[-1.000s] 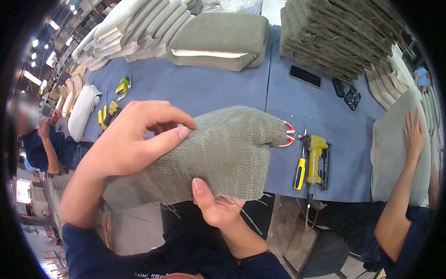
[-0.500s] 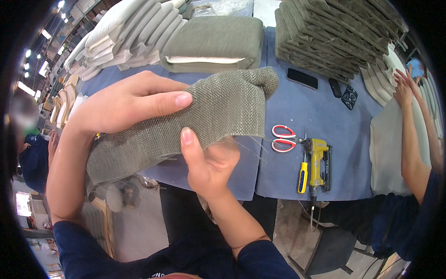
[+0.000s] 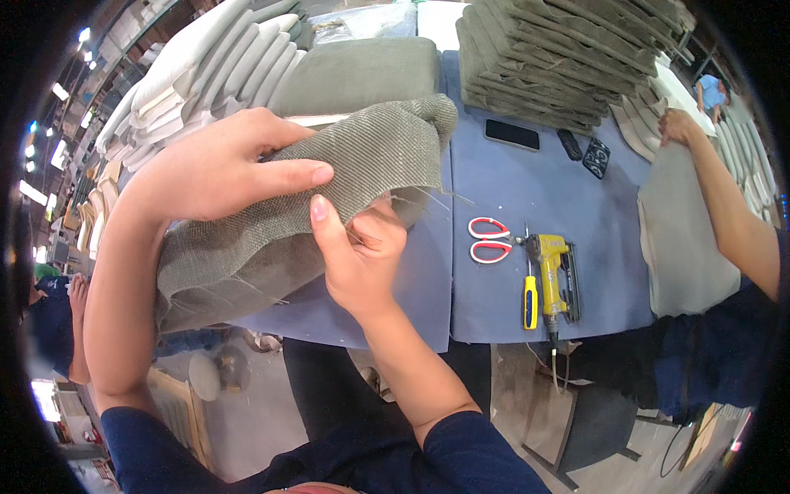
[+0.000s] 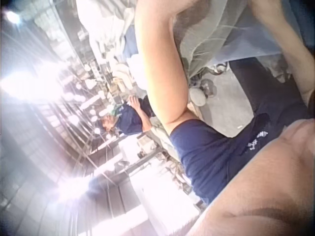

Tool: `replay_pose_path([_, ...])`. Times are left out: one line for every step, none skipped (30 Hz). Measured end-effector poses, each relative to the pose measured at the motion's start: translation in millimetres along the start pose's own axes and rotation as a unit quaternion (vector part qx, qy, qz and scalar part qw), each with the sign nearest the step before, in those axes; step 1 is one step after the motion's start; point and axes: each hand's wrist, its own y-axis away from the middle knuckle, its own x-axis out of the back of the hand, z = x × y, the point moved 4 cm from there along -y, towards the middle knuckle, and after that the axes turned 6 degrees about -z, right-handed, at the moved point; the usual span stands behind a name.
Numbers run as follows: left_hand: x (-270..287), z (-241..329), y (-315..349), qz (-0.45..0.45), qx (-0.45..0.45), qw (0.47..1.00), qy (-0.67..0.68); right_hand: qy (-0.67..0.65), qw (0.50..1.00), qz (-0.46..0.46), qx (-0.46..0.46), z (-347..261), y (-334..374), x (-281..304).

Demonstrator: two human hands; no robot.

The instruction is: The person covers a cushion with green fabric, smooths it, and secures it using a staple gun. They trim excess fabric with a seam ripper and scissors, then continue stapling the fabric around the edges. The finished cushion is placed on a stack of completed cushions.

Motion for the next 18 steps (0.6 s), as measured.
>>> replay_pose_path([3, 2, -1, -0.018, 0.003, 1.0, 0.0, 0.029, 1.0, -0.007, 0.004, -1, 1, 2])
replay_pose_path([4, 5, -5, -0.037, 0.011, 0.999, -0.007, 0.057, 0.998, -0.012, 0.015, -2, 1, 5])
replay_pose_path([5, 9, -8, -0.056, 0.017, 0.998, -0.014, 0.085, 0.996, -0.018, 0.027, -4, 1, 9])
replay_pose_path([5, 13, -12, -0.075, 0.021, 0.997, -0.023, 0.112, 0.992, -0.025, 0.045, -7, 0, 13])
replay_pose_path([5, 14, -12, -0.05, 0.023, 0.998, -0.022, 0.125, 0.99, -0.048, 0.047, -11, 0, 17])
replay_pose_path([2, 10, -10, -0.029, 0.016, 0.999, -0.019, 0.142, 0.986, -0.07, 0.049, -14, 0, 21])
replay_pose_path([1, 7, -9, -0.008, 0.008, 1.0, -0.015, 0.15, 0.982, -0.11, 0.036, -24, -2, 29])
replay_pose_path([0, 6, -9, -0.009, 0.003, 1.0, -0.01, 0.162, 0.976, -0.145, 0.016, -30, 3, 41])
replay_pose_path([1, 8, -7, -0.011, 0.0, 1.0, -0.004, 0.145, 0.977, -0.151, -0.047, -27, 10, 56])
replay_pose_path([0, 8, -6, -0.012, -0.005, 1.0, 0.003, 0.161, 0.976, -0.123, -0.078, -25, 16, 75])
replay_pose_path([-8, 5, -4, 0.016, -0.003, 1.0, 0.014, 0.175, 0.974, -0.097, -0.109, -19, 25, 96])
replay_pose_path([-14, 1, 2, 0.051, 0.005, 0.998, 0.025, 0.185, 0.97, -0.078, -0.137, -12, 32, 117])
replay_pose_path([-14, -1, -2, 0.047, 0.013, 0.998, 0.032, 0.216, 0.963, -0.06, -0.151, -11, 38, 148])
replay_pose_path([-15, 0, -5, 0.042, 0.021, 0.998, 0.037, 0.227, 0.96, -0.019, -0.164, -13, 43, 174])
replay_pose_path([-8, 0, -10, -0.005, 0.035, 0.999, 0.035, 0.23, 0.957, 0.021, -0.174, -21, 45, 193])
replay_pose_path([-3, -3, -13, -0.052, 0.05, 0.997, 0.033, 0.241, 0.96, 0.046, -0.136, -28, 48, 209])
replay_pose_path([0, -1, -10, -0.048, 0.056, 0.997, 0.025, 0.241, 0.959, 0.063, -0.134, -44, 46, 207])
replay_pose_path([2, 9, -9, -0.042, 0.061, 0.997, 0.019, 0.235, 0.961, 0.079, -0.125, -51, 44, 205])
